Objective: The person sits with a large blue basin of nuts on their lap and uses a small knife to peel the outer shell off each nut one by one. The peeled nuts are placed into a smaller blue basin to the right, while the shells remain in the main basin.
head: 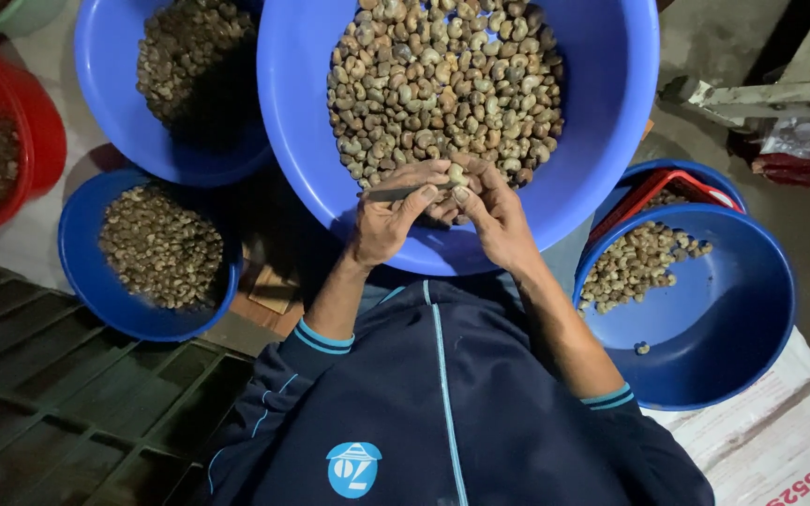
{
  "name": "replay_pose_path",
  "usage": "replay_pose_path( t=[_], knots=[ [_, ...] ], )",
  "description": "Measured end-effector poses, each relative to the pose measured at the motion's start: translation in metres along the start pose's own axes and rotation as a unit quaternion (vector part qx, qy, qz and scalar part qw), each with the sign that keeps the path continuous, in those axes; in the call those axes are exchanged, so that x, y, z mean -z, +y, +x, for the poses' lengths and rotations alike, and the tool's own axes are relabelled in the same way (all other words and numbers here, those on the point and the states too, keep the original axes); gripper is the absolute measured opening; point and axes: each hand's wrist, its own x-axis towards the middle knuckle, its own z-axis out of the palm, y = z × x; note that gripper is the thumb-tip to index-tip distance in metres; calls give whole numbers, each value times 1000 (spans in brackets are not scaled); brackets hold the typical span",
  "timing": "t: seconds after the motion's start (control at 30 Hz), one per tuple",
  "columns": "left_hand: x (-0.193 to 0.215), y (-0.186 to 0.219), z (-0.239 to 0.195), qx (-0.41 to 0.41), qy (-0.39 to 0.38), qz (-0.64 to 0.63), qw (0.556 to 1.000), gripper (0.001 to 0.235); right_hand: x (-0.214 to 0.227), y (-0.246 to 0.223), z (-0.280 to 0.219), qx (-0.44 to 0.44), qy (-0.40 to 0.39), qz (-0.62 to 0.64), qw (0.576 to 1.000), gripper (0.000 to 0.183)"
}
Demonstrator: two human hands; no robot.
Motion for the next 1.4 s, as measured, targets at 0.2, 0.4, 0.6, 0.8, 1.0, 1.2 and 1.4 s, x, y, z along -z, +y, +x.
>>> replay_pose_path(
  t=[0.2, 0.4, 0.6, 0.8, 1.0, 1.2, 1.4],
  knots=[
    [-6, 29, 5, 49, 4, -227, 973, 22, 3, 8, 0, -4, 32, 7, 999, 41],
    [-4, -44, -12, -61, 71, -38, 995, 24, 5, 16, -5, -12, 60, -26, 998, 41],
    [-4, -48, -11, -69, 58, 1, 996, 19, 4, 17, -8, -1, 74, -40, 996, 33],
    [-4, -36, -10, -49, 42, 29, 997, 20, 6, 21, -8, 12, 77, -49, 996, 29],
    [-5, -44, -9, -69, 61, 26, 995, 22, 3, 7, -5, 11, 73, -61, 995, 26],
    [-7, -44, -9, -67, 67, 52, 994, 25, -4, -10, -1, 17, 64, -53, 996, 17],
    [-13, -36, -12, -56, 54, 17, 997, 20, 5, -3, 3, -14, 45, 55, 997, 31]
  ],
)
